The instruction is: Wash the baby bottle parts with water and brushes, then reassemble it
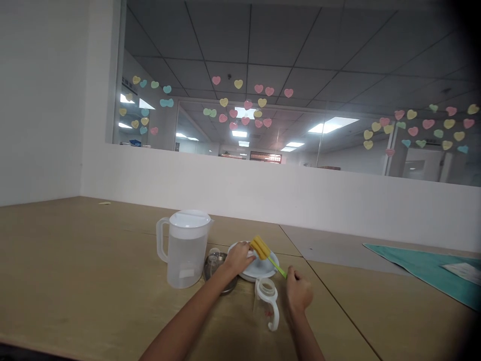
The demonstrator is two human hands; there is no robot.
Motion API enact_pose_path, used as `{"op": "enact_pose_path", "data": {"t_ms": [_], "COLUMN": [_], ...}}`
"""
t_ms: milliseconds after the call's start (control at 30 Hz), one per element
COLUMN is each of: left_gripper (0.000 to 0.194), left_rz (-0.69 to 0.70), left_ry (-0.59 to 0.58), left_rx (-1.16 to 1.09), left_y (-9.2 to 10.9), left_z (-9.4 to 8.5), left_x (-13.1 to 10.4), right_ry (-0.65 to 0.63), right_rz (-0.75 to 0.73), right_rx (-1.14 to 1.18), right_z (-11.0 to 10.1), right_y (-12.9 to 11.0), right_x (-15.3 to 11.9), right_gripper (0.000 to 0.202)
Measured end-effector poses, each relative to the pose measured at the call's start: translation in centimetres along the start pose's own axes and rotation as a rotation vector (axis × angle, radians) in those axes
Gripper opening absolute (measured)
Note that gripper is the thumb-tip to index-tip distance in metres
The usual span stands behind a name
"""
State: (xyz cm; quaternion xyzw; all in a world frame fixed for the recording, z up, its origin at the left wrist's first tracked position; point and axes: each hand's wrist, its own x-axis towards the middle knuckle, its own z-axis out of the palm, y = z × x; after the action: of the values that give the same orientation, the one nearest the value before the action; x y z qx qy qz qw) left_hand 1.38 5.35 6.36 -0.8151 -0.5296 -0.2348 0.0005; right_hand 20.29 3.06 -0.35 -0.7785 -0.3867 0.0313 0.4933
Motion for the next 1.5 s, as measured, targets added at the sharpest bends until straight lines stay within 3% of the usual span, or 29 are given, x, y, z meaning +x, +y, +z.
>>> {"op": "enact_pose_path", "data": {"t_ms": [167, 267, 367, 500, 600, 900, 1133, 1300, 1500], "left_gripper": [0.035, 0.039, 0.039, 0.038, 0.035, 0.033, 0.03, 0.029, 0.028], "left_rz": [-0.029, -0.006, 0.094, 0.207, 0.232, 0.167, 0.005, -0.129, -0.206], "left_ry": [0.39, 0.491, 0.478, 0.421, 0.399, 0.515, 0.639, 0.536, 0.389], "left_rx": [-0.319, -0.433, -0.469, -0.459, -0.427, -0.162, -0.204, -0.204, -0.166], "left_y": [-0.3, -0.3, 0.1, 0.1, -0.3, -1.8, -3.5, -4.6, -4.8], "left_z": [0.3, 0.6, 0.9, 1.1, 1.2, 1.4, 1.1, 2.2, 2.9], "left_x": [-2.6, -3.9, -4.7, -5.2, -5.4, -6.2, -6.5, -6.0, -5.6], "right_ry": [-0.066, -0.076, -0.081, -0.104, -0.117, -0.087, -0.045, -0.01, -0.006], "right_rz": [-0.01, -0.016, -0.05, -0.212, -0.241, -0.205, -0.166, -0.069, -0.072], "right_rx": [-0.007, -0.042, -0.096, -0.075, -0.055, -0.034, -0.033, 0.004, 0.021], "right_z": [-0.3, -0.3, -0.2, 0.2, 0.5, 0.3, 0.4, 0.3, 0.3], "right_y": [-0.5, -0.7, -0.8, -0.5, -0.2, 0.1, 0.2, 0.2, 0.2], "right_x": [-0.3, -0.6, -0.9, -1.2, -1.2, -1.3, -1.1, -0.7, -0.7], "right_gripper": [0.043, 0.041, 0.04, 0.037, 0.036, 0.038, 0.039, 0.04, 0.04]}}
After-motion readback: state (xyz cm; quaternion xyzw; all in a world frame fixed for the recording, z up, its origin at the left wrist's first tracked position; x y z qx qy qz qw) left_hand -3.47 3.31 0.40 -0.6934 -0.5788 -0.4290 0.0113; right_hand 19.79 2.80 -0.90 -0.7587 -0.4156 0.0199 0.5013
